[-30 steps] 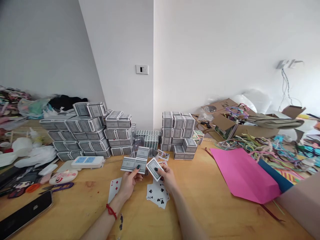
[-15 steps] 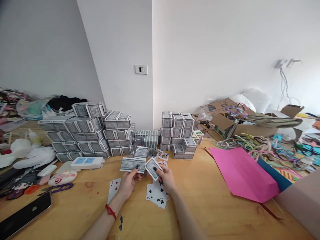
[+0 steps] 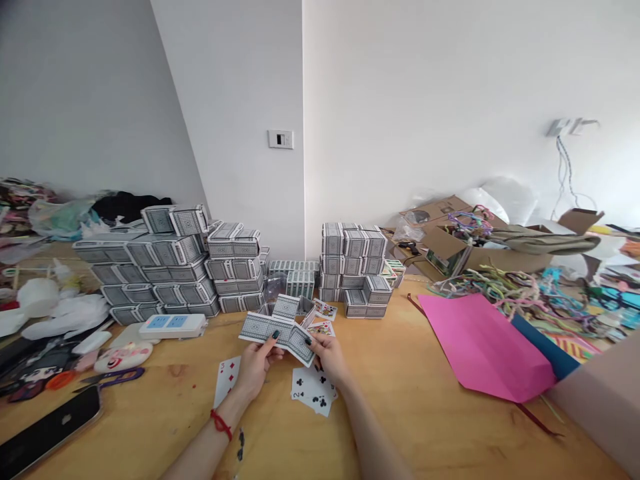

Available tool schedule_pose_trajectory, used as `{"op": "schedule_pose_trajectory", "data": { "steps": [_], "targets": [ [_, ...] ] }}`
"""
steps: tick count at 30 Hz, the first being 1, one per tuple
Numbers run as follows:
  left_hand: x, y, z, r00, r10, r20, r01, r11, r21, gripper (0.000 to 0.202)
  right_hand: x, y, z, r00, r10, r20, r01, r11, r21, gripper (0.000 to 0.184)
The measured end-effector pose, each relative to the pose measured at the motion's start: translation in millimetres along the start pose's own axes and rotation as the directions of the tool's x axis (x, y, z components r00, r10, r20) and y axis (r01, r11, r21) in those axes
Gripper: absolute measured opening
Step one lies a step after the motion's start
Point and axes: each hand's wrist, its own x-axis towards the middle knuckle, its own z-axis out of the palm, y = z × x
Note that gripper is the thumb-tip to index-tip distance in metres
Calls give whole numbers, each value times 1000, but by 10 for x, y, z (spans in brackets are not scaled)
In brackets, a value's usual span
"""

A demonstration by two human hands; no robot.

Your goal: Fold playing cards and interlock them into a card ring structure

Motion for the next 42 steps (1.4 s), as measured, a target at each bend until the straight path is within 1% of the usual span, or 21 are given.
{"op": "schedule_pose_trajectory", "data": {
  "steps": [4, 9, 13, 21, 27, 37, 42],
  "targets": [
    [2, -11, -4, 1000, 9, 20, -10, 1000, 27, 28, 2, -12, 6, 1000, 10, -3, -10, 1000, 2, 39],
    [6, -24, -14, 1000, 24, 17, -25, 999, 35, 27, 10, -2, -3, 999, 37, 9, -37, 999, 29, 38],
    [13, -28, -24, 999, 34, 23, -35, 998, 44, 28, 17, 30, -29, 998, 60, 25, -61, 998, 15, 38],
    [21, -43, -43, 998, 48, 41, -50, 997, 52, 27, 16, 49, -66, 996, 60, 62, -60, 998, 3, 37],
    [27, -43, -41, 999, 49, 21, -50, 996, 74, 29, 27, 39, -87, 993, 74, 96, -73, 997, -15, 38],
    [17, -36, -54, 995, 69, 71, -77, 991, 113, 30, 59, 62, -123, 987, 92, 135, -89, 996, -26, 36],
    [2, -14, -42, 996, 62, 65, -71, 988, 136, 32, 56, 58, -131, 985, 86, 147, -83, 996, -30, 34]
  ]
}}
